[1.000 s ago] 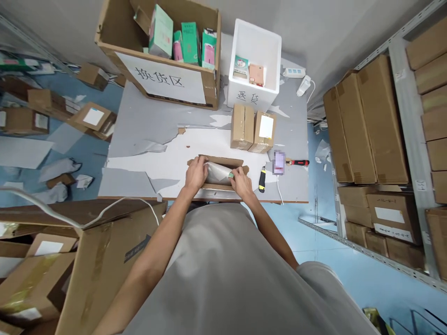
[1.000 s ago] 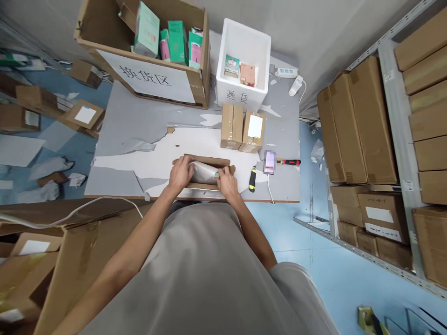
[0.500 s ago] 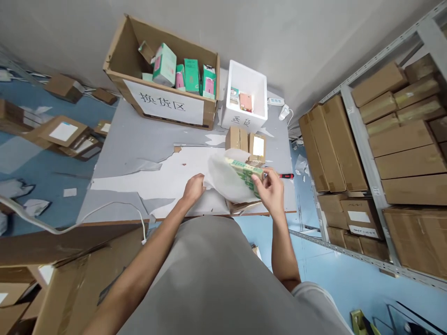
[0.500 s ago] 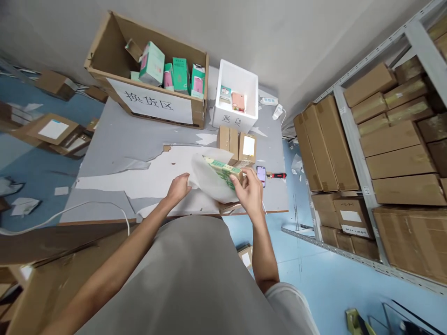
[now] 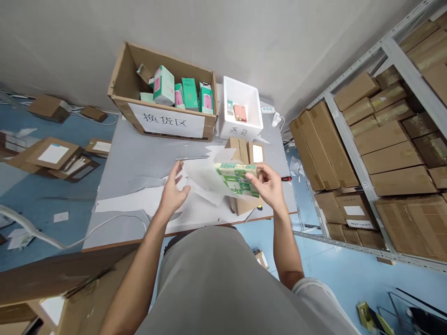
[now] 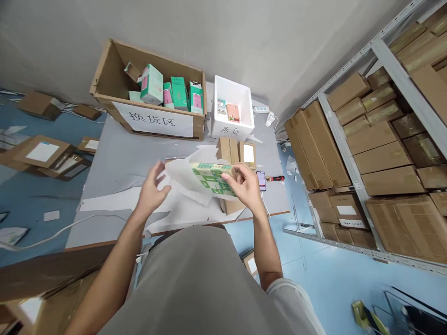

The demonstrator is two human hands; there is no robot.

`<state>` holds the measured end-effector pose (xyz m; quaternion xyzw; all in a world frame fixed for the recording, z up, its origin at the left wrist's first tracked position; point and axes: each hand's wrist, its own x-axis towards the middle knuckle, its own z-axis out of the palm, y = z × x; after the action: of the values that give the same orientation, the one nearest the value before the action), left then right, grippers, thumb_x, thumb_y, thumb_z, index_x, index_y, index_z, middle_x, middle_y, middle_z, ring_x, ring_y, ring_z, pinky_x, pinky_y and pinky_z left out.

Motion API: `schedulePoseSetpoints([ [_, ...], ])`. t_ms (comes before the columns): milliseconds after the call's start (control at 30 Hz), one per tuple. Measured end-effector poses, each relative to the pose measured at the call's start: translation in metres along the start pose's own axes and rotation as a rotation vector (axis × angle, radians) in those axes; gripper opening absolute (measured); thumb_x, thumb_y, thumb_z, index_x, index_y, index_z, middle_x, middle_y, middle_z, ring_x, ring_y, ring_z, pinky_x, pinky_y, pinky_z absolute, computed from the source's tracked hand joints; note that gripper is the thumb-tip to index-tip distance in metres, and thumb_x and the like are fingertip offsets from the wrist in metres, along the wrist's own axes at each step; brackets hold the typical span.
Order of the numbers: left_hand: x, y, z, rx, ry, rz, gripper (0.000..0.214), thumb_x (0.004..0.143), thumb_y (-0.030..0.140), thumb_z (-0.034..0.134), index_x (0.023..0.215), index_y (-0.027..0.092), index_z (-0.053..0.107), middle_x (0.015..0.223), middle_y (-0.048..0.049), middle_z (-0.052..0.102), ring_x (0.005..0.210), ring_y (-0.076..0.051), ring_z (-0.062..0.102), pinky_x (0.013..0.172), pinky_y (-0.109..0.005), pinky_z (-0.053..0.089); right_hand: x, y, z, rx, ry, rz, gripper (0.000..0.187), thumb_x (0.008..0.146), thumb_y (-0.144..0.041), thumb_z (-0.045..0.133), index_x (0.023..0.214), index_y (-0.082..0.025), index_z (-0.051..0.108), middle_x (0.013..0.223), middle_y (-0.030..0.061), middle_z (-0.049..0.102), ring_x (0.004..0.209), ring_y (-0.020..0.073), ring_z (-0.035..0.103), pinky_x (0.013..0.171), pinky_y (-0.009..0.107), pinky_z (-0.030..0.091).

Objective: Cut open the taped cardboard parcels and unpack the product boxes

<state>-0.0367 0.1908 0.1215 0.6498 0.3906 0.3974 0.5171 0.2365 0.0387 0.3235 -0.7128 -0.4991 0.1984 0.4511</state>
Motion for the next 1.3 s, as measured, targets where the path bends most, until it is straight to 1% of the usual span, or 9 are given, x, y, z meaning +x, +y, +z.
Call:
schedulePoseSetpoints([
  [100, -0.001, 0.031, -0.019, -0.005, 0.039, 0.129, 0.089, 0.099, 0.052, 0.084, 0.18, 0.029, 0.057, 0.188, -0.0169, 0.055, 0.176, -0.039, 0.052, 0.144, -0.061, 0.045, 0.01, -0.009, 0.02, -0.07, -0.132, -0.07, 0.053, 0.104, -0.077, 0.083, 0.1, -0.025, 0.077, 0.094, 0.0, 0.069, 0.069, 0.015, 0.045, 0.07, 0.032, 0.041],
  [233, -0.001, 0.052, -0.02, 0.087, -0.098, 0.107, 0.067, 0.097, 0.072, 0.09, 0.145, 0.026, 0.086, 0.156, -0.0134, 0.082, 0.149, -0.038, 0.075, 0.136, -0.053, 0.055, 0.025, -0.018, 0.042, -0.13, -0.29, -0.124, 0.061, 0.108, -0.084, 0.074, 0.106, -0.024, 0.081, 0.098, 0.0025, 0.073, 0.073, 0.0169, 0.05, 0.073, 0.032, 0.041],
  [333, -0.001, 0.031, -0.021, 0.127, -0.128, -0.039, 0.066, 0.093, 0.073, 0.09, 0.138, 0.025, 0.089, 0.144, -0.012, 0.088, 0.136, -0.038, 0.081, 0.124, -0.047, 0.061, 0.034, -0.023, 0.049, -0.182, -0.349, -0.144, 0.059, 0.111, -0.083, 0.072, 0.107, -0.025, 0.083, 0.1, 0.0035, 0.074, 0.076, 0.0187, 0.055, 0.073, 0.032, 0.04],
  [467, -0.004, -0.01, -0.032, 0.328, -0.226, -0.244, 0.049, 0.095, 0.047, 0.084, 0.138, 0.024, 0.087, 0.137, -0.0124, 0.09, 0.128, -0.04, 0.084, 0.117, -0.045, 0.062, 0.045, -0.03, 0.05, -0.247, -0.359, -0.159, 0.054, 0.111, -0.079, 0.074, 0.106, -0.026, 0.084, 0.097, 0.0029, 0.075, 0.079, 0.0202, 0.06, 0.074, 0.031, 0.041],
  [633, -0.002, -0.021, -0.041, 0.394, -0.383, -0.324, 0.102, 0.07, 0.033, 0.102, 0.167, 0.02, 0.069, 0.162, -0.0239, 0.078, 0.151, -0.05, 0.075, 0.123, -0.054, 0.062, 0.055, -0.035, 0.048, -0.233, -0.359, -0.155, 0.055, 0.11, -0.078, 0.077, 0.104, -0.024, 0.086, 0.096, 0.0028, 0.077, 0.076, 0.0187, 0.059, 0.073, 0.031, 0.042],
  [767, 0.007, 0.002, -0.044, -0.03, -0.399, -0.287, 0.122, 0.051, 0.046, 0.117, 0.162, 0.022, 0.074, 0.17, -0.0231, 0.072, 0.161, -0.047, 0.068, 0.134, -0.056, 0.058, 0.062, -0.031, 0.047, -0.151, -0.371, -0.112, 0.059, 0.104, -0.081, 0.08, 0.101, -0.023, 0.088, 0.097, 0.0033, 0.08, 0.072, 0.0168, 0.056, 0.069, 0.03, 0.041],
  [1000, 0.001, 0.023, -0.032, -0.548, -0.262, -0.563, 0.083, 0.057, 0.064, 0.118, 0.117, 0.017, 0.086, 0.117, -0.0169, 0.091, 0.098, -0.036, 0.09, 0.07, -0.041, 0.078, 0.069, -0.008, 0.067, -0.199, -0.096, -0.042, 0.053, 0.107, -0.071, 0.08, 0.128, -0.023, 0.091, 0.106, 0.0063, 0.087, 0.079, 0.0207, 0.066, 0.081, 0.035, 0.054],
  [1200, -0.013, 0.01, -0.013, -0.732, -0.055, -0.584, 0.076, 0.062, 0.054, 0.117, 0.118, 0.017, 0.081, 0.119, -0.0161, 0.091, 0.094, -0.032, 0.09, 0.078, -0.042, 0.08, 0.048, 0.02, 0.086, -0.258, 0.186, -0.073, 0.054, 0.111, -0.061, 0.079, 0.149, -0.024, 0.082, 0.158, 0.0196, 0.076, 0.141, 0.0354, 0.073, 0.118, 0.049, 0.062],
  [1300, -0.016, 0.005, -0.009, -0.762, -0.004, -0.585, 0.069, 0.069, 0.05, 0.115, 0.119, 0.019, 0.08, 0.121, -0.0145, 0.091, 0.096, -0.029, 0.09, 0.081, -0.039, 0.079, 0.03, 0.03, 0.1, -0.185, 0.151, -0.005, 0.055, 0.113, -0.062, 0.077, 0.153, -0.025, 0.079, 0.152, 0.0185, 0.08, 0.134, 0.0335, 0.077, 0.112, 0.047, 0.066],
])
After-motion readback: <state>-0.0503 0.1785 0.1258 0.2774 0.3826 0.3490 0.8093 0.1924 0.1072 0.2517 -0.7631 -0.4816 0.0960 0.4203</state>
